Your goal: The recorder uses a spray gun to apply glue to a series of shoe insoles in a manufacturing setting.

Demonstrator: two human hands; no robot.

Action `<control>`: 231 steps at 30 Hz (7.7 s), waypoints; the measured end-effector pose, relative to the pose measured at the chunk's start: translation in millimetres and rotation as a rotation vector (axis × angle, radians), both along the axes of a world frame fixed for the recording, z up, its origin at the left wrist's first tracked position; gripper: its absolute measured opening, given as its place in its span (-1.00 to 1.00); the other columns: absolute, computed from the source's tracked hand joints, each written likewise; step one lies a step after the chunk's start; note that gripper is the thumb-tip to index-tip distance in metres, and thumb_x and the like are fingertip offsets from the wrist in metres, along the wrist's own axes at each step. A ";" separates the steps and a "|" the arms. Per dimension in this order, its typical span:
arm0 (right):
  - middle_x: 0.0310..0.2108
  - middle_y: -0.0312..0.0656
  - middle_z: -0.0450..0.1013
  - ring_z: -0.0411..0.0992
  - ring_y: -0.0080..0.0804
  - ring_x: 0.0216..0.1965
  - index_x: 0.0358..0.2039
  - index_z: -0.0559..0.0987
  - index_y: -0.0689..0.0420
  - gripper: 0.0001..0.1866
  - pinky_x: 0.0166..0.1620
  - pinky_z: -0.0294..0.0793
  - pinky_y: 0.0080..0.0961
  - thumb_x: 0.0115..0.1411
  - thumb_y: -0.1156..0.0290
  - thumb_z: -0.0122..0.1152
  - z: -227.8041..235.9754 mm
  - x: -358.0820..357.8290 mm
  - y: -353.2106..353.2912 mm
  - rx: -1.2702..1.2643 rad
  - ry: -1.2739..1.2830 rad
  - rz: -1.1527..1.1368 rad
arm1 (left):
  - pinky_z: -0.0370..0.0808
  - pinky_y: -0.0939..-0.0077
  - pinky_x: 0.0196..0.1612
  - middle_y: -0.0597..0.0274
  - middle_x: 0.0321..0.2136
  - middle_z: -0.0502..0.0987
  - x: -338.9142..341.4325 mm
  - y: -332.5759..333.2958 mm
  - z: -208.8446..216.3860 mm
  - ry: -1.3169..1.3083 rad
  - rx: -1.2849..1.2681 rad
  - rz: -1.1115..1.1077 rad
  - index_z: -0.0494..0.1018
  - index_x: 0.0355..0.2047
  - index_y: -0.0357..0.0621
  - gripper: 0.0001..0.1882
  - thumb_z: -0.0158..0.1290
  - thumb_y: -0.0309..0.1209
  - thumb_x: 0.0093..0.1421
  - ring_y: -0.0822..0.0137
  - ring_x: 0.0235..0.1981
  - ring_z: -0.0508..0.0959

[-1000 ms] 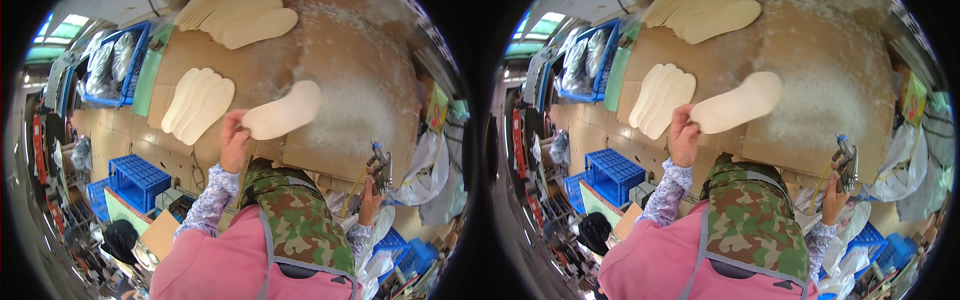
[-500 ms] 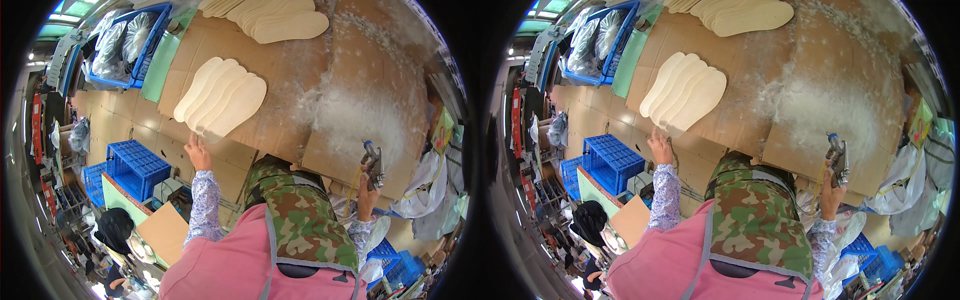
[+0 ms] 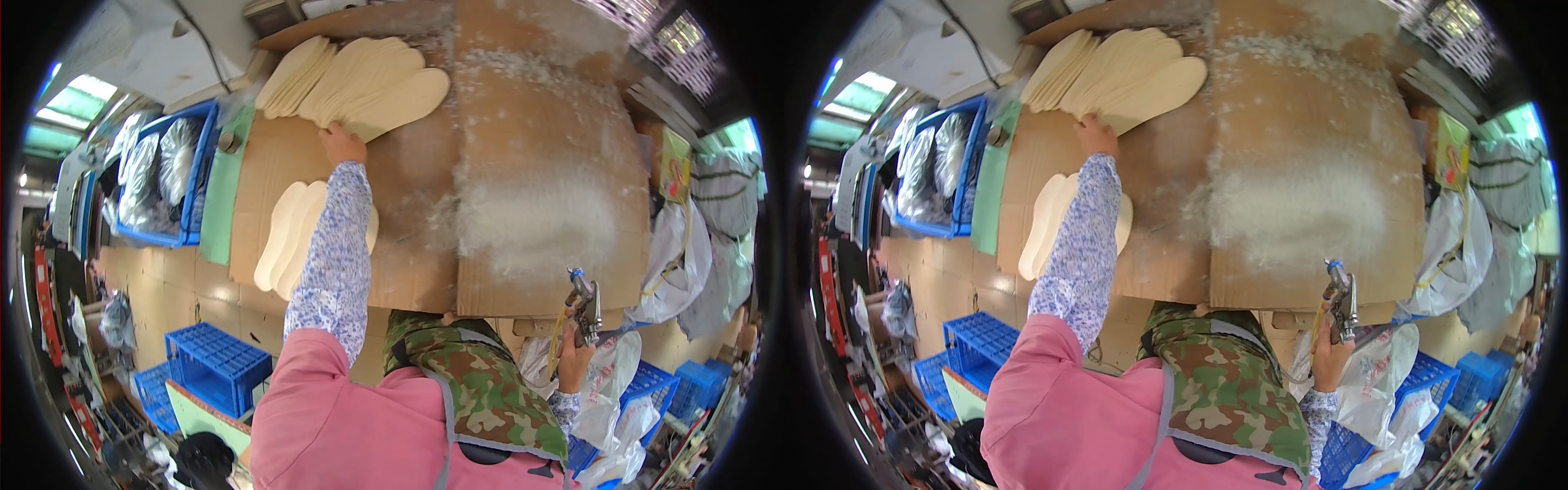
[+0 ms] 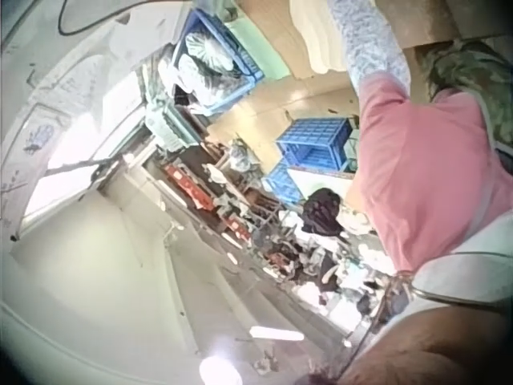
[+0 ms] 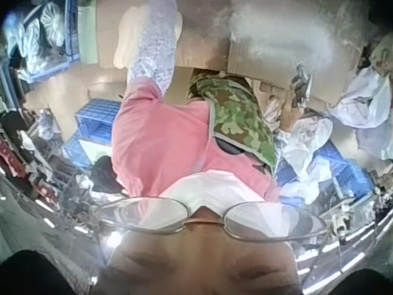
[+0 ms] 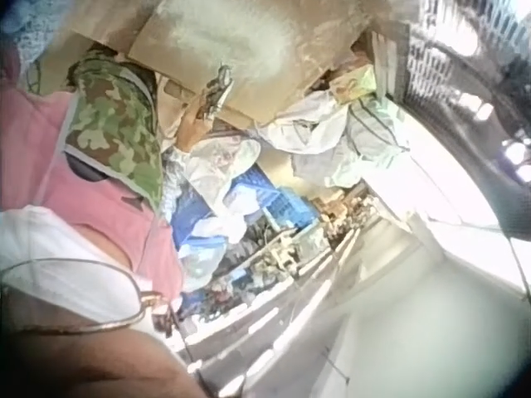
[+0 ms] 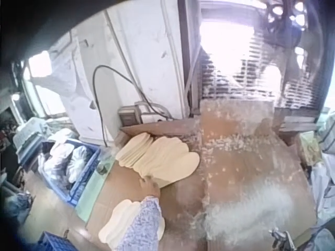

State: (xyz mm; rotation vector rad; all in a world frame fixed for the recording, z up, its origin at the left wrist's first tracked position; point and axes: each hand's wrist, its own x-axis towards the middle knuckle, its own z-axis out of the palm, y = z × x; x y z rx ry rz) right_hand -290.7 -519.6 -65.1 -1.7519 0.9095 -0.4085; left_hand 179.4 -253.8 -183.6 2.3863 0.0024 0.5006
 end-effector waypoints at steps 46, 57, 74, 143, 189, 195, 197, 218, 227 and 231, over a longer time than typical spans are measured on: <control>-0.24 0.02 0.44 0.45 -0.06 -0.20 -0.06 0.40 0.26 -0.64 -0.17 0.41 -0.39 0.11 0.52 0.16 9.7 13.4 -12.5 -0.159 0.060 0.490 | 0.55 0.50 -0.34 -0.05 -0.21 0.43 -270.0 -146.9 0.0 0.957 -0.800 -0.561 0.08 0.07 -0.33 -0.52 -0.17 -0.67 0.11 0.26 -0.36 0.57; -0.36 0.05 0.41 0.42 0.01 -0.34 -0.12 0.39 0.22 -0.70 -0.28 0.41 -0.36 0.10 0.55 0.13 8.8 27.9 -24.3 -0.157 0.136 0.450 | 0.54 0.54 -0.29 -0.03 -0.17 0.44 -277.8 -143.9 -3.7 0.967 -0.914 -0.522 0.17 0.05 -0.34 -0.56 -0.16 -0.67 0.12 0.29 -0.31 0.56; -0.47 0.04 0.41 0.43 0.01 -0.43 -0.17 0.41 0.20 -0.77 -0.37 0.39 -0.33 0.14 0.54 0.12 -6.7 17.7 -103.5 -0.374 0.097 0.210 | 0.45 0.65 -0.38 0.18 -0.14 0.49 -279.6 -137.3 2.1 0.910 -0.708 -0.632 0.39 0.04 -0.21 -0.60 -0.15 -0.60 0.18 0.46 -0.33 0.51; -0.57 -0.29 0.38 0.27 -0.55 -0.56 -0.18 0.50 0.25 -0.78 -0.47 0.29 -0.56 0.12 0.55 0.17 -9.6 -39.6 -114.1 -0.226 0.127 0.226 | 0.50 0.58 -0.32 0.27 -0.27 0.43 -274.7 -146.4 38.5 0.791 -0.904 -0.618 0.32 -0.08 -0.21 -0.65 -0.13 -0.62 0.09 0.49 -0.33 0.44; -0.70 -0.42 0.25 0.11 -0.70 -0.67 -0.18 0.55 0.23 -0.80 -0.58 0.09 -0.60 0.16 0.51 0.15 0.3 -9.7 -13.2 -0.175 0.080 0.154 | 0.25 0.66 -0.51 0.39 -0.63 0.35 -183.2 -33.6 81.5 0.289 -0.781 -0.329 0.39 -0.45 -0.21 -0.76 -0.14 -0.36 0.32 0.58 -0.58 0.30; -0.61 -0.45 0.33 0.18 -0.71 -0.61 -0.14 0.53 0.25 -0.77 -0.53 0.19 -0.64 0.16 0.55 0.14 5.3 6.2 -4.2 0.089 0.157 0.177 | 0.27 0.68 -0.45 0.41 -0.60 0.33 -191.7 -24.9 94.4 0.208 -0.906 -0.346 0.39 -0.40 -0.20 -0.86 -0.12 -0.47 0.29 0.57 -0.55 0.31; -0.56 -0.44 0.36 0.21 -0.72 -0.57 -0.13 0.53 0.26 -0.76 -0.51 0.23 -0.66 0.16 0.57 0.13 8.5 10.2 -8.2 0.089 0.106 0.256 | 0.35 0.67 -0.36 0.38 -0.52 0.37 -197.0 -17.1 98.9 0.127 -0.829 -0.297 0.36 -0.33 -0.21 -0.98 -0.05 -0.55 0.22 0.52 -0.48 0.37; -0.44 -0.18 0.47 0.32 -0.50 -0.42 -0.10 0.56 0.24 -0.52 -0.32 0.34 -0.46 0.15 0.08 0.21 5.5 116.6 34.3 -0.217 0.659 0.297 | 0.21 0.16 0.01 0.31 -0.05 0.35 183.3 316.3 4.8 0.543 0.774 0.460 0.61 -0.24 0.06 -0.76 -0.01 -0.36 0.13 0.28 0.03 0.29; -0.56 -0.27 0.37 0.21 -0.55 -0.52 -0.09 0.53 0.26 -0.52 -0.45 0.26 -0.52 0.19 0.08 0.16 -10.6 112.7 40.9 -0.236 0.737 0.314 | 0.18 0.12 0.09 0.24 0.08 0.29 196.7 316.9 13.4 0.726 0.859 0.278 0.51 -0.04 0.01 -0.67 0.00 -0.35 0.17 0.24 0.13 0.26; -0.44 -0.06 0.49 0.30 -0.49 -0.45 0.03 0.48 0.19 -0.37 -0.30 0.35 -0.40 0.13 -0.06 0.17 -13.9 100.2 29.5 -0.036 0.754 0.285 | 0.41 0.29 -0.22 0.13 -0.23 0.41 175.9 318.2 29.8 0.218 0.408 0.256 0.39 -0.37 -0.17 -0.91 -0.04 -0.42 0.20 0.23 -0.22 0.50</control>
